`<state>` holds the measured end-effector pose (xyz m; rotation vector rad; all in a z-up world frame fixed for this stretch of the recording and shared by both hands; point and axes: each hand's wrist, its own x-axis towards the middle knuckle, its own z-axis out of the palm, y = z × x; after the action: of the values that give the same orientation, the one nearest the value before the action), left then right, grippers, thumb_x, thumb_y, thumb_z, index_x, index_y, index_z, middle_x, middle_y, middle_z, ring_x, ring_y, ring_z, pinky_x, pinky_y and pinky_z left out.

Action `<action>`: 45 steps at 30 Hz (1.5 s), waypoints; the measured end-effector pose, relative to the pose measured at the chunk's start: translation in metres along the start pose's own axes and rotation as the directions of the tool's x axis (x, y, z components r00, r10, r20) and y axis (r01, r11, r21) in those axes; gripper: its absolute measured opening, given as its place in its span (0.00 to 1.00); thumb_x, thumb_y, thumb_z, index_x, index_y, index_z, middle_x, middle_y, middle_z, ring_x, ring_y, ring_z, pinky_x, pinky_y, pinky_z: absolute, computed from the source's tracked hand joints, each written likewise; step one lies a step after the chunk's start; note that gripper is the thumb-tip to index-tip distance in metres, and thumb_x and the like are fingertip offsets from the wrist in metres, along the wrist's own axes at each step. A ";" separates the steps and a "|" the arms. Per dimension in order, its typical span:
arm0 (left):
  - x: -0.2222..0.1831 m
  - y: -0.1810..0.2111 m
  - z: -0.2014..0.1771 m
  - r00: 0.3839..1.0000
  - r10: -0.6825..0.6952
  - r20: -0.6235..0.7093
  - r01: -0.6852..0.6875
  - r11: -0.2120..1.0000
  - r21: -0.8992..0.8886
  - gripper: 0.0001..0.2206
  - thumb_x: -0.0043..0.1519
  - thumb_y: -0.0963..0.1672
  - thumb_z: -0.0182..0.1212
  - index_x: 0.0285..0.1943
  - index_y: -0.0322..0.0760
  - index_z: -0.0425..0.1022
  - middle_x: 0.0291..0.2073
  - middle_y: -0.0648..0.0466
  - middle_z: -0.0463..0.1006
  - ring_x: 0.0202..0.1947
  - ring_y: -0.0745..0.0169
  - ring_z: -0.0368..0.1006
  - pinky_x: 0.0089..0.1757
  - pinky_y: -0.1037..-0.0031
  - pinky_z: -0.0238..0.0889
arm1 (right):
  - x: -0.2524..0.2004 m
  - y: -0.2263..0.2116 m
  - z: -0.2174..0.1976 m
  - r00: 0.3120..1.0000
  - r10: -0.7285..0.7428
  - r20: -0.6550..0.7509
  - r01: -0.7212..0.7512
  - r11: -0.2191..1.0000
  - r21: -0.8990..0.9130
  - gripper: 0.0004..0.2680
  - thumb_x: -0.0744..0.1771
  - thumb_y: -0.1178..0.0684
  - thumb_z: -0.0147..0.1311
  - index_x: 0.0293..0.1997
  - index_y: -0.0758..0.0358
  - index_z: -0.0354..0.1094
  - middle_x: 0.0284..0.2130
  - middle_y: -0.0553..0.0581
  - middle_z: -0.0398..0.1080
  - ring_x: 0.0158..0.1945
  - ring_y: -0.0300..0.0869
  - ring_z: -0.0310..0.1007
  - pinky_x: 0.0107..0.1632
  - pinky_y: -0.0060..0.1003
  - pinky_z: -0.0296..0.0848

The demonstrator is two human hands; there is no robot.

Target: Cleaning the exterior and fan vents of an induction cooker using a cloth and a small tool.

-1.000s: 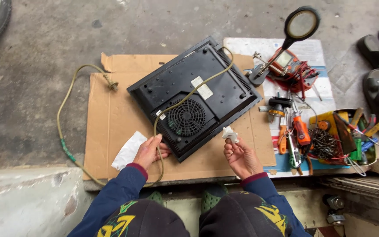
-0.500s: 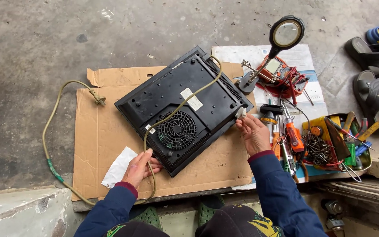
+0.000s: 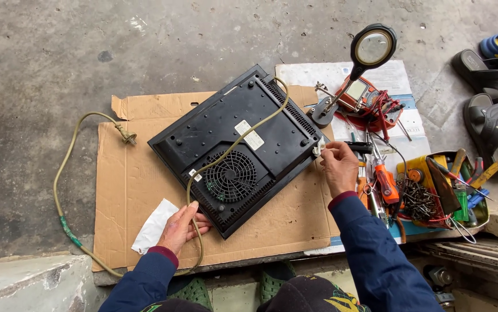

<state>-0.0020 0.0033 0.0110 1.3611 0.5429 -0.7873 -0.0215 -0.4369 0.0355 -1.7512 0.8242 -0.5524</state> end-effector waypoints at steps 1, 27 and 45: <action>0.002 -0.001 -0.001 1.000 0.001 0.000 -0.001 1.000 0.001 0.30 0.71 0.53 0.65 0.77 0.32 0.71 0.47 0.32 0.86 0.46 0.38 0.87 0.51 0.53 0.81 | -0.001 0.007 0.000 1.000 0.000 0.000 0.000 1.000 0.001 0.05 0.68 0.58 0.64 0.48 0.60 0.78 0.31 0.58 0.78 0.29 0.38 0.80 0.30 0.28 0.79; -0.027 0.035 0.020 0.998 -0.060 -0.010 0.061 0.996 0.067 0.21 0.71 0.51 0.58 0.57 0.26 0.78 0.45 0.34 0.86 0.48 0.38 0.86 0.55 0.55 0.81 | -0.026 -0.050 0.009 0.973 0.228 -0.018 -0.229 0.966 -0.124 0.02 0.74 0.59 0.54 0.46 0.60 0.67 0.38 0.56 0.76 0.34 0.41 0.79 0.40 0.35 0.86; 0.012 -0.014 0.005 1.000 0.018 0.019 -0.018 1.000 0.000 0.28 0.73 0.52 0.62 0.78 0.32 0.68 0.45 0.29 0.86 0.43 0.38 0.88 0.48 0.55 0.84 | -0.098 0.005 0.020 0.842 -0.312 0.440 0.502 0.752 -0.427 0.04 0.70 0.57 0.56 0.45 0.50 0.73 0.32 0.60 0.77 0.41 0.59 0.82 0.44 0.54 0.79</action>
<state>-0.0050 -0.0042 -0.0064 1.3561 0.5145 -0.7851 -0.0723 -0.3511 0.0273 -2.4946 0.3356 -0.2909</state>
